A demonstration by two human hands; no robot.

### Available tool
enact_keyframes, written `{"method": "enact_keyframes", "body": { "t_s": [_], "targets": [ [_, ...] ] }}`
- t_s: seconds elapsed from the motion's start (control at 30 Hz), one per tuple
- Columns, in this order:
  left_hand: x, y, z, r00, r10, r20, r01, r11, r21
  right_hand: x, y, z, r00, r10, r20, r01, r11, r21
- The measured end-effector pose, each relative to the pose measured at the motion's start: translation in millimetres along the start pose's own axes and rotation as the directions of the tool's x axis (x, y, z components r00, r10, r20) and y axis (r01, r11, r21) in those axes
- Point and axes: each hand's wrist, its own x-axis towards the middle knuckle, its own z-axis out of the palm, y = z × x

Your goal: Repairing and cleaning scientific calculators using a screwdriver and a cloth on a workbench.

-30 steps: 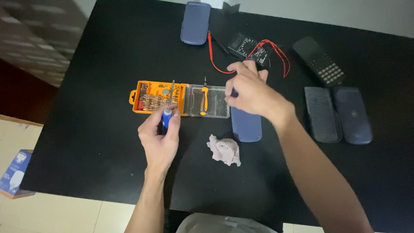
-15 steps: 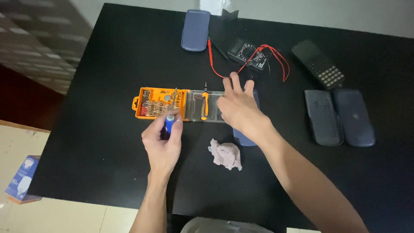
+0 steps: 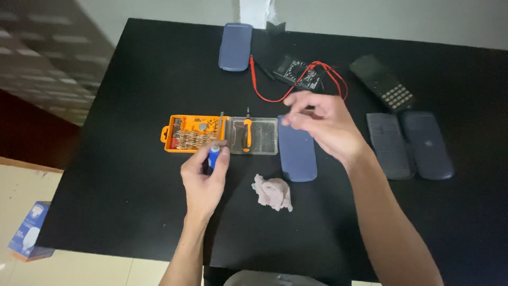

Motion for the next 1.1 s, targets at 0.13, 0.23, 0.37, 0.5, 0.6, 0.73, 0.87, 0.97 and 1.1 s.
{"method": "enact_keyframes", "body": {
  "t_s": [0.13, 0.23, 0.37, 0.5, 0.6, 0.73, 0.87, 0.97, 1.1],
  "targets": [
    [10.9, 24.2, 17.6, 0.989, 0.017, 0.15, -0.013, 1.0, -0.028, -11.6, 33.7, -34.7, 0.995, 0.073, -0.071, -0.052, 0.964, 0.262],
    [22.9, 50.6, 33.6, 0.959, 0.091, 0.269, -0.071, 0.994, -0.085, -23.1, 36.9, -41.3, 0.994, 0.077, -0.078, -0.036, 0.9, 0.435],
    [41.0, 70.3, 53.8, 0.917, 0.186, 0.353, -0.171, 0.983, -0.072, -31.8, 38.8, -46.8, 0.986, 0.068, -0.15, 0.052, 0.737, 0.674],
    [47.1, 66.1, 66.2, 0.905, 0.262, 0.336, -0.282, 0.959, 0.011, -35.8, 57.7, -60.0, 0.98, 0.149, -0.131, 0.024, 0.565, 0.825],
    [52.9, 46.0, 61.1, 0.903, 0.293, 0.313, -0.352, 0.924, 0.15, -36.1, 65.9, -67.0, 0.99, 0.12, -0.078, -0.01, 0.6, 0.8],
    [75.4, 24.4, 26.8, 0.954, 0.275, 0.115, -0.291, 0.944, 0.154, -35.0, 69.5, -74.3, 0.984, 0.143, -0.107, -0.011, 0.644, 0.765],
    [84.1, 14.8, 4.2, 0.996, 0.085, -0.011, -0.083, 0.987, 0.14, -35.9, 65.2, -70.0, 0.981, 0.16, -0.111, -0.026, 0.673, 0.739],
    [84.4, 8.7, 4.6, 0.998, -0.061, 0.029, 0.049, 0.947, 0.319, -34.7, 67.2, -65.6, 0.981, 0.157, -0.115, -0.026, 0.691, 0.723],
    [81.2, 9.7, 15.6, 0.97, -0.213, 0.118, 0.033, 0.594, 0.804, -37.3, 62.1, -64.4, 0.974, 0.192, -0.122, -0.048, 0.696, 0.716]
  ]
}}
